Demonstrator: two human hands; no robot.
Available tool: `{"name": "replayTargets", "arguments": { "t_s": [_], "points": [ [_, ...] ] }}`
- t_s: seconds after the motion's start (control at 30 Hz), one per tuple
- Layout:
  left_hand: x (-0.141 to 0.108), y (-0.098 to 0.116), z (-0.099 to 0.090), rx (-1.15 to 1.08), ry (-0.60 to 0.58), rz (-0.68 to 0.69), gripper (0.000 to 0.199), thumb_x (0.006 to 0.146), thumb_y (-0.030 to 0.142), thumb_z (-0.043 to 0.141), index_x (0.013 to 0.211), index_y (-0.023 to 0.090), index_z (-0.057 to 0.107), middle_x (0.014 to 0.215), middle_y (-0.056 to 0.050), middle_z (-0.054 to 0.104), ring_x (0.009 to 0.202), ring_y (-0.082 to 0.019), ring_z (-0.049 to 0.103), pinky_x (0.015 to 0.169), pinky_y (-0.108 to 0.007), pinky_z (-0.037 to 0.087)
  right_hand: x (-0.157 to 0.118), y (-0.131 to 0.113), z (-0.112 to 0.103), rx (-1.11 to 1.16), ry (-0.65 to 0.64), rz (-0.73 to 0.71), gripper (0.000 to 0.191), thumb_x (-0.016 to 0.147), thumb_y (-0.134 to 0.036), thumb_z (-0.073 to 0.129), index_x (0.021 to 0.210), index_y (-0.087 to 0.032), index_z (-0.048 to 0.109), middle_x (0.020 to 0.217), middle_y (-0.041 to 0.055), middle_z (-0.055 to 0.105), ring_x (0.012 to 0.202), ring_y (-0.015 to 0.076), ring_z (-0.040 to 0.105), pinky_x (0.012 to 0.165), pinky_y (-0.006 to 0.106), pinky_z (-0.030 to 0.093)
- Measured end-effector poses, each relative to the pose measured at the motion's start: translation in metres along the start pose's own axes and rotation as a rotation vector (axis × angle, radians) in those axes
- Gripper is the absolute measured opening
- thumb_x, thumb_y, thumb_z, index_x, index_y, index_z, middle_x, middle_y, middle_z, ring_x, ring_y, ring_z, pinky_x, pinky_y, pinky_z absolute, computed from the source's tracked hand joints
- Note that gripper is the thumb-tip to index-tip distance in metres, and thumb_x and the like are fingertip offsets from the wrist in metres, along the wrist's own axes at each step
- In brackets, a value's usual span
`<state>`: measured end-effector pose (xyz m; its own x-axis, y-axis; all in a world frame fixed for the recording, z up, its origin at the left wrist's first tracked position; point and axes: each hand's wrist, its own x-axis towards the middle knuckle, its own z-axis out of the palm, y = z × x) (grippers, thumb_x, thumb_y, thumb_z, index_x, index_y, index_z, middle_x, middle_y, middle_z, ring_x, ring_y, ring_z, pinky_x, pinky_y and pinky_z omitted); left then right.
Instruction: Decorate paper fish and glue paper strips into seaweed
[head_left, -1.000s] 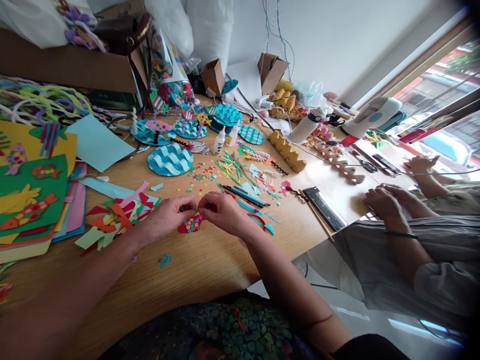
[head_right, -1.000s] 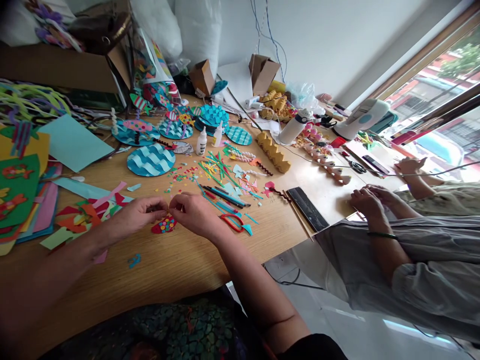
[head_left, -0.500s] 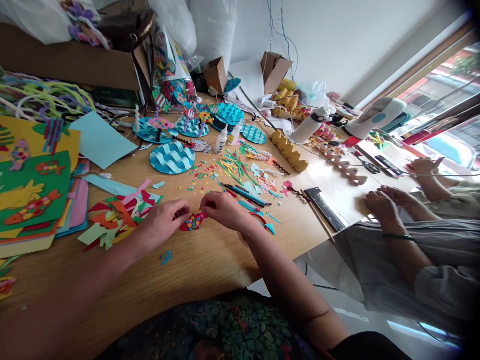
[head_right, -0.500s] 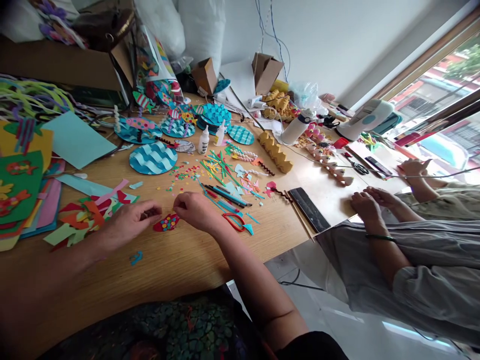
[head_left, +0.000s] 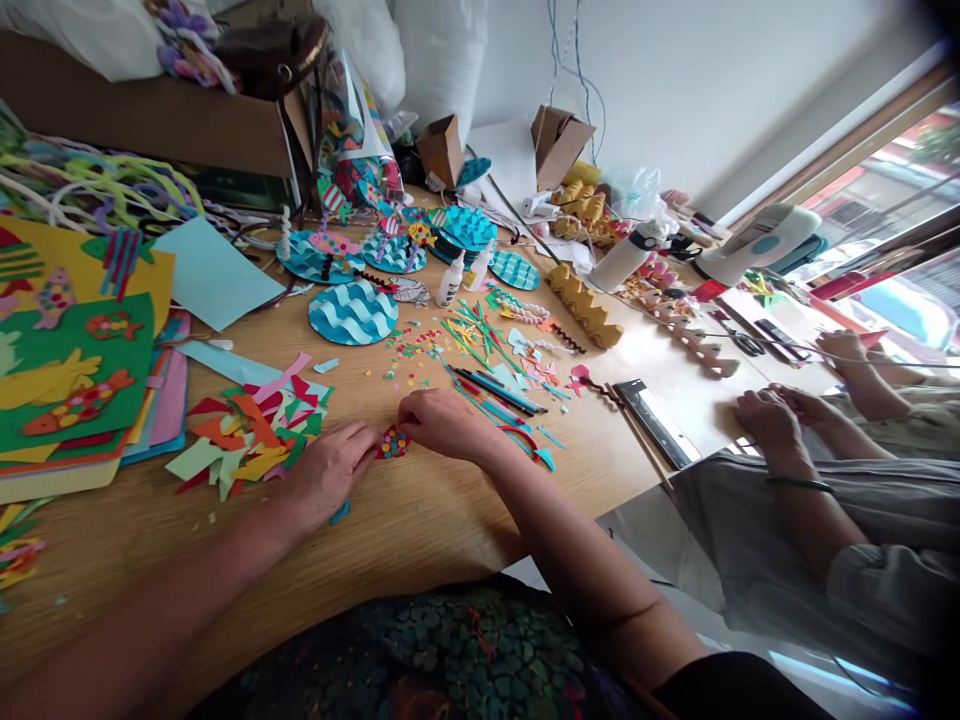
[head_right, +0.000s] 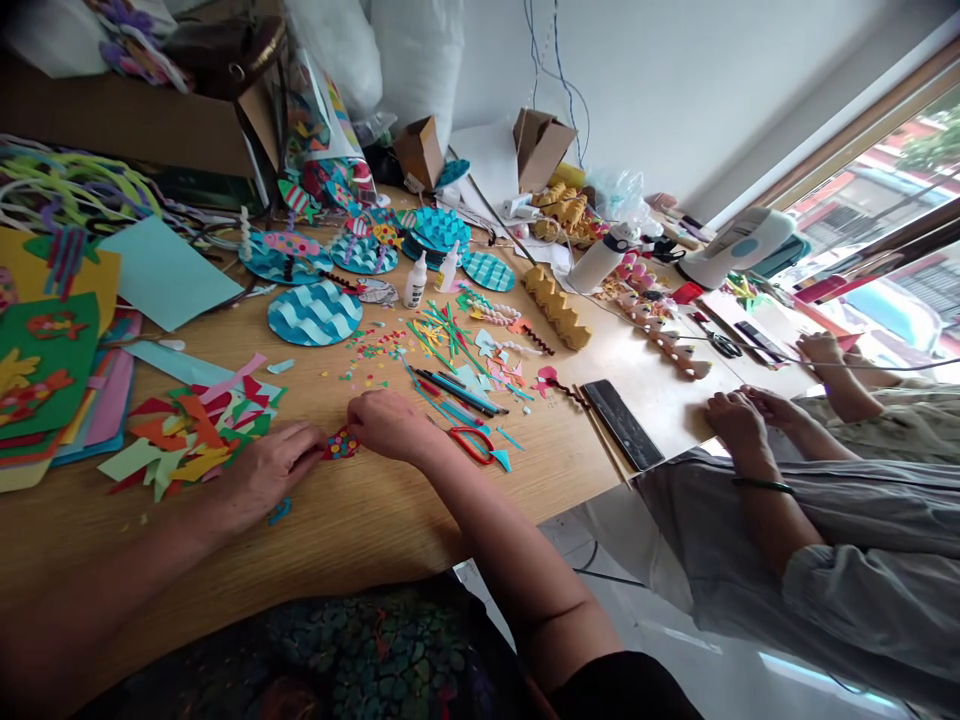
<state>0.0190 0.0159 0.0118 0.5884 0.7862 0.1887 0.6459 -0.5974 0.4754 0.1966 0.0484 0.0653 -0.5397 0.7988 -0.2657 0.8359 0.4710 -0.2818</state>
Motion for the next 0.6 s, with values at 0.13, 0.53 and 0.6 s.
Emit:
{"name": "replayTargets", "arguments": {
  "t_s": [0.13,0.53,0.6],
  "points": [
    [-0.0015,-0.0017,0.0021,0.015,0.006,0.011,0.019,0.086,0.018,0.036,0.082,0.015,0.053,0.081,-0.006,0.058,0.079,-0.020,0.056,0.071,-0.033,0.046,0.0009,-0.0014,-0.0007,-0.014,-0.015,0.011,0.020,0.078,-0.020,0.046,0.086,-0.017,0.064,0.091,0.0046,0.066,0.083,0.0150,0.058,0.065,0.022,0.034],
    [-0.0018,-0.0007,0.0025,0.036,-0.007,0.008,0.012,0.085,0.014,0.041,0.081,0.015,0.052,0.081,-0.005,0.056,0.078,-0.019,0.054,0.070,-0.031,0.045,0.0028,-0.0018,0.0009,-0.021,-0.025,0.025,0.022,0.078,-0.022,0.045,0.085,-0.017,0.064,0.091,0.0052,0.067,0.085,0.0162,0.058,0.064,0.023,0.033],
    [-0.0020,-0.0007,0.0025,0.039,-0.007,0.006,0.012,0.085,0.014,0.040,0.080,0.015,0.052,0.081,-0.005,0.056,0.078,-0.019,0.054,0.070,-0.031,0.045,0.0029,-0.0017,0.0022,-0.028,-0.021,0.031,0.022,0.078,-0.022,0.044,0.085,-0.017,0.064,0.091,0.0051,0.067,0.085,0.0162,0.058,0.064,0.023,0.033]
  ]
}}
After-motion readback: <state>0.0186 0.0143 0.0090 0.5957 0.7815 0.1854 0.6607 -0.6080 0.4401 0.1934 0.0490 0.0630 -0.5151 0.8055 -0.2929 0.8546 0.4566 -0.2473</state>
